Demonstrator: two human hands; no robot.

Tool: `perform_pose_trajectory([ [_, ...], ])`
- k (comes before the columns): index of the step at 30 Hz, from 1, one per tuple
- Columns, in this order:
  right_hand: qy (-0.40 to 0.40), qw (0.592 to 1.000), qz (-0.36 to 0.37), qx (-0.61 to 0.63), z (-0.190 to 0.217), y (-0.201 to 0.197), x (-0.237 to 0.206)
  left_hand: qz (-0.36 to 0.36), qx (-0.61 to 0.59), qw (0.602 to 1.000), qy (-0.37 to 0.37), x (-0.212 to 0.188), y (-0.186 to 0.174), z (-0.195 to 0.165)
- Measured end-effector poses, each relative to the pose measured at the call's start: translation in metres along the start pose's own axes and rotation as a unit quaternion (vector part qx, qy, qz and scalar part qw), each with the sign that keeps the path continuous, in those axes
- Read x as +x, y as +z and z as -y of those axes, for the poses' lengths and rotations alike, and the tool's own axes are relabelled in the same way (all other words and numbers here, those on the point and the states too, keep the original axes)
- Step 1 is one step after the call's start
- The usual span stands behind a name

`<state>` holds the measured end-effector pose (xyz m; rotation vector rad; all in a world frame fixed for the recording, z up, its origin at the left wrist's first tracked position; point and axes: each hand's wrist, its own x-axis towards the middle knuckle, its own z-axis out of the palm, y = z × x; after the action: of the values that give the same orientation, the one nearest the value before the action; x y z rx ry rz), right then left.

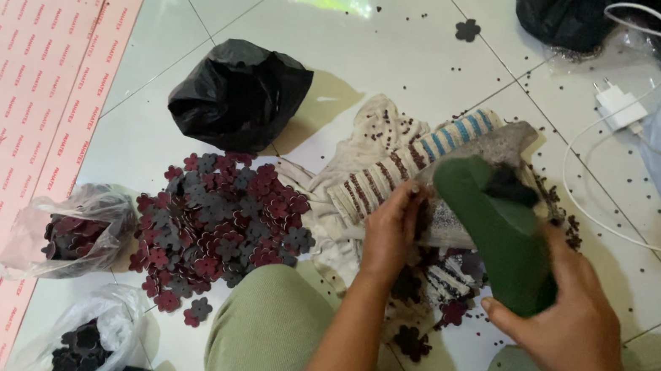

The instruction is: The person sits on the floor holding a green shoe upper on a last. They pick up flower-shaped fabric cutouts one at a time, apply glue to them with a small applicator, and press the flowers onto the surface of the shoe upper, building up a decorative layer of flowers.

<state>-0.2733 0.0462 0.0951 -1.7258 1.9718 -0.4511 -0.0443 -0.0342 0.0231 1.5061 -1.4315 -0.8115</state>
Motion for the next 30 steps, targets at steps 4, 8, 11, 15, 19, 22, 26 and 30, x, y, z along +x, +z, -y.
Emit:
perform_pose_trajectory([
  [4,-0.036,0.984,0.004,0.172,0.002,-0.006,-0.015,-0.01,-0.013,1.0,-0.005,0.005,0.009,0.004],
  [8,-0.14,0.988,0.006,0.059,0.046,0.024,-0.026,-0.014,-0.008,1.0,0.02,-0.027,-0.023,0.016],
  [11,-0.069,0.994,0.072,-0.042,0.071,0.043,-0.009,0.013,0.005,1.0,0.02,-0.03,-0.028,0.034],
  [15,0.015,0.991,0.106,-0.08,0.09,0.044,-0.024,0.033,-0.023,0.999,0.026,-0.039,-0.033,0.048],
  [19,-0.019,0.999,0.039,0.028,0.093,0.028,-0.034,-0.004,-0.039,0.999,0.034,-0.04,-0.031,0.037],
  [22,-0.019,0.999,0.018,0.04,0.092,0.007,-0.052,0.004,-0.041,0.999,0.008,-0.049,-0.036,0.026],
  [26,-0.171,0.975,-0.056,0.129,0.085,-0.008,-0.065,-0.02,-0.026,0.998,0.047,-0.061,-0.031,0.018],
  [30,-0.218,0.974,-0.057,-0.03,0.077,0.012,-0.049,0.014,-0.021,1.0,0.014,-0.066,-0.021,0.017],
])
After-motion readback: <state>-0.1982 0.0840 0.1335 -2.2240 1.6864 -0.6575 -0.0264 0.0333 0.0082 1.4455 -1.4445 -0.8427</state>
